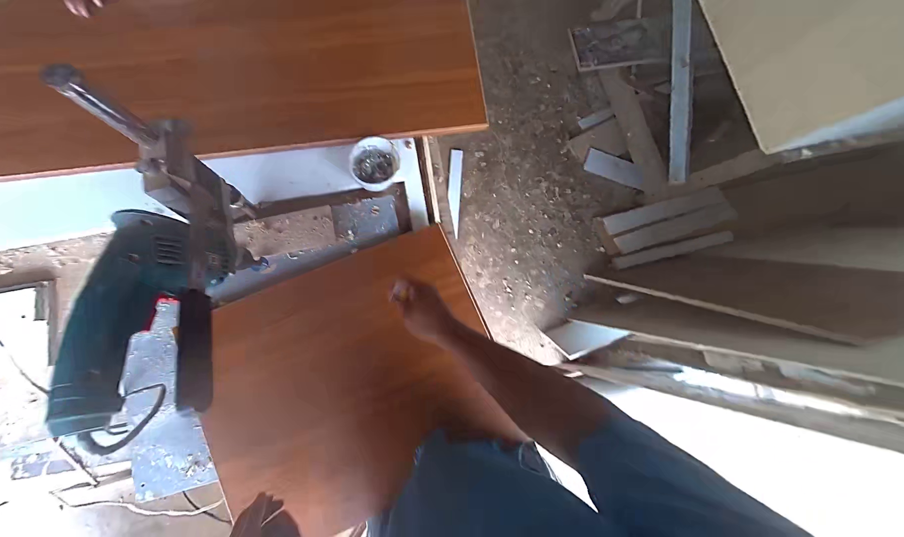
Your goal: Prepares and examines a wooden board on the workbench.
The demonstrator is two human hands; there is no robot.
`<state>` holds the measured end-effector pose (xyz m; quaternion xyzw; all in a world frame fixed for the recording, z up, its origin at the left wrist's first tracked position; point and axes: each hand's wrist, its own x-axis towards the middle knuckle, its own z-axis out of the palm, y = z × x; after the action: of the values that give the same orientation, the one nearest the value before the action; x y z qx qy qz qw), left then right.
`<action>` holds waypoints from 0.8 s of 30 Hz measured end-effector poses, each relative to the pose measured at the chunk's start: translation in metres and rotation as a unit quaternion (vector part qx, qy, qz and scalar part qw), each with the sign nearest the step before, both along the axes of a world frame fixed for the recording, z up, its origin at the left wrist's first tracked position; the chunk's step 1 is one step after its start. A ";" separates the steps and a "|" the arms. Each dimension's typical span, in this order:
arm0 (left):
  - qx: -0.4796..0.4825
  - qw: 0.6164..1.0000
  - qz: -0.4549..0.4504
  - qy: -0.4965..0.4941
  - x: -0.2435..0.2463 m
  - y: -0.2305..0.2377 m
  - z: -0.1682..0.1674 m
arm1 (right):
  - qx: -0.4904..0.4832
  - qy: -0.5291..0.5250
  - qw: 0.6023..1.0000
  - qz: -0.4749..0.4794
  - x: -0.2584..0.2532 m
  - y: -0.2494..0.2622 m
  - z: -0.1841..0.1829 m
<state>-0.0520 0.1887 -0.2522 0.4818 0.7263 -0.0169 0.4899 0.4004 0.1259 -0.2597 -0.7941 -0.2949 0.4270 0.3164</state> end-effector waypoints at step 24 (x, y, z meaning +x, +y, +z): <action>-0.206 0.839 -0.486 -0.130 0.197 -0.120 0.011 | -0.053 0.302 0.952 -0.017 -0.120 -0.213 -0.023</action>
<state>0.1446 0.0684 -0.2417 0.6585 0.3081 -0.3394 0.5969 0.2804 -0.0866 -0.2829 -0.6484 -0.1491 0.6567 0.3551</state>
